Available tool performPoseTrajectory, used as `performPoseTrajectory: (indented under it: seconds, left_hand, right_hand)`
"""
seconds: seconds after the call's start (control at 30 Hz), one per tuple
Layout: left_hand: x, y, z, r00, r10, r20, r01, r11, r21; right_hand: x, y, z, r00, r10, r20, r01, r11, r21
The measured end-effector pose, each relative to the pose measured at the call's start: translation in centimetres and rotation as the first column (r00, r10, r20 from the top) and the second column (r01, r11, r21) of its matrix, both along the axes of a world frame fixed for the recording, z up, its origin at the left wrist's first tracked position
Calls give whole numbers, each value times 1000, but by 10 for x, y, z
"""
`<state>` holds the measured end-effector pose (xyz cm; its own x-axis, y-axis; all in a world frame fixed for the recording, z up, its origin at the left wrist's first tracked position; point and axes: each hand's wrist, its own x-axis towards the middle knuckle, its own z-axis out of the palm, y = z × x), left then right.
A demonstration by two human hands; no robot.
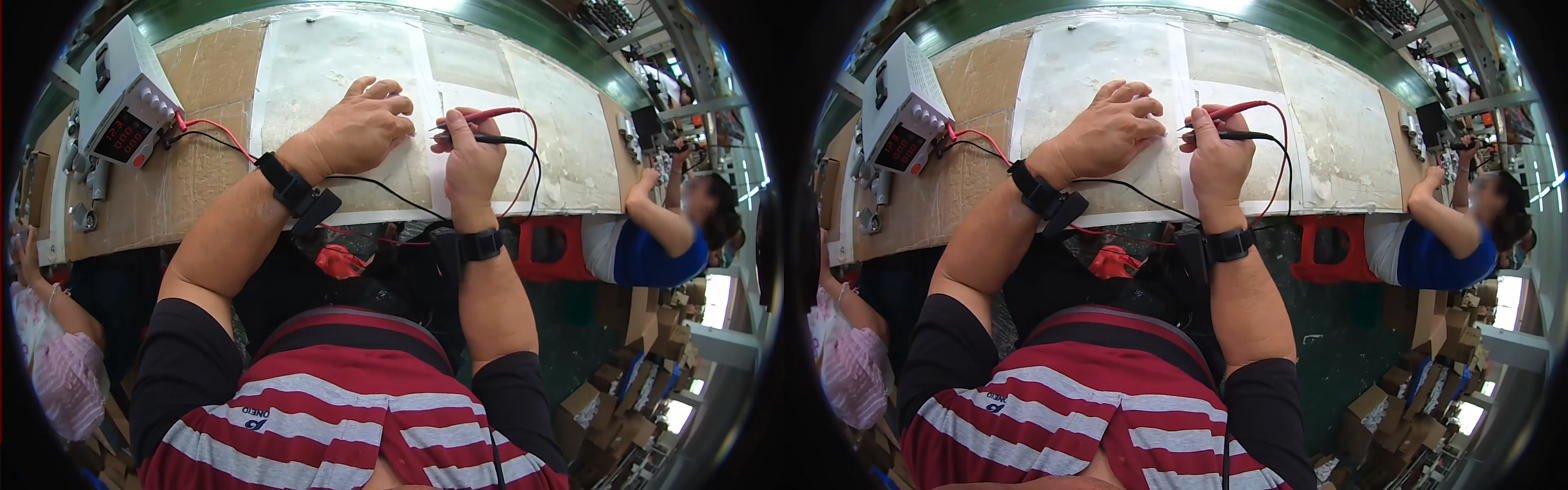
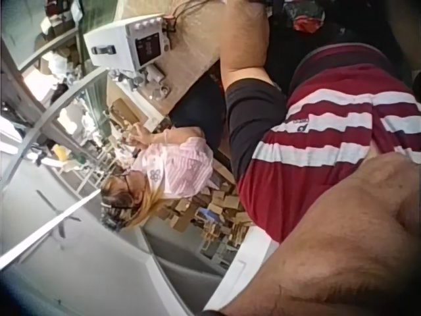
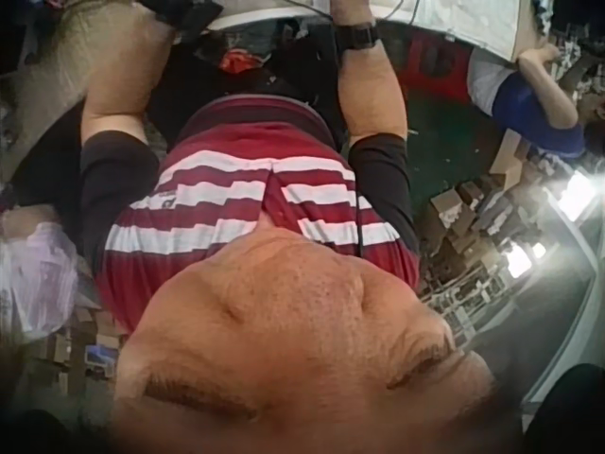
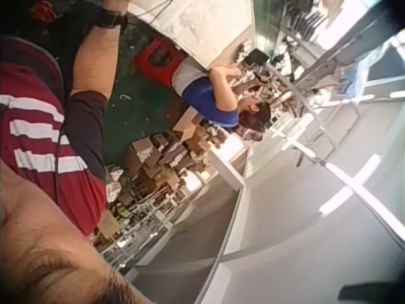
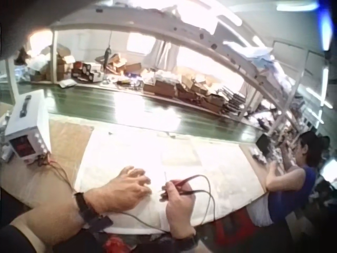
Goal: Testing electronic components using a multimeter or testing device with probes.
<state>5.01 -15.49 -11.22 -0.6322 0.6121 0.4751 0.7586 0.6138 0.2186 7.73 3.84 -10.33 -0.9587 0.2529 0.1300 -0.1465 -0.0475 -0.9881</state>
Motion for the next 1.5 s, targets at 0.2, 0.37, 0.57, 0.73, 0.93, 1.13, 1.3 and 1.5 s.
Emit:
performPoseTrajectory:
  seconds: [0.2, 0.37, 0.57, 0.73, 0.93, 1.13, 1.3, 1.5]
  left_hand:
    - [-5, 7, 3, 994, 32, 100, -35, 999, 25]
    - [-10, 6, -2, 991, 65, 117, -76, 993, 91]
    - [-11, 5, -2, 984, 35, 177, -71, 977, 200]
    - [-11, 5, -3, 986, 42, 164, -78, 971, 225]
    - [-13, 8, -4, 986, 75, 151, -109, 966, 233]
    - [-14, 7, -6, 981, 109, 162, -141, 969, 203]
    - [-13, 7, -6, 983, 131, 130, -156, 967, 201]
    - [-12, 7, -5, 983, 145, 108, -165, 964, 208]
  right_hand:
    - [2, -12, -7, 998, -64, -9, 65, 996, 69]
    - [0, -17, -6, 995, -95, -7, 94, 993, -73]
    - [1, -24, -2, 990, -98, -100, 88, 990, -106]
    - [0, -31, -5, 988, -55, -147, 43, 996, -84]
    - [-1, -32, -12, 983, -36, -182, 28, 998, -47]
    - [-1, -36, -11, 982, -67, -174, 60, 997, -46]
    - [-2, -40, -11, 982, -66, -178, 62, 998, -28]
    - [-2, -45, -9, 979, -93, -181, 100, 995, 30]
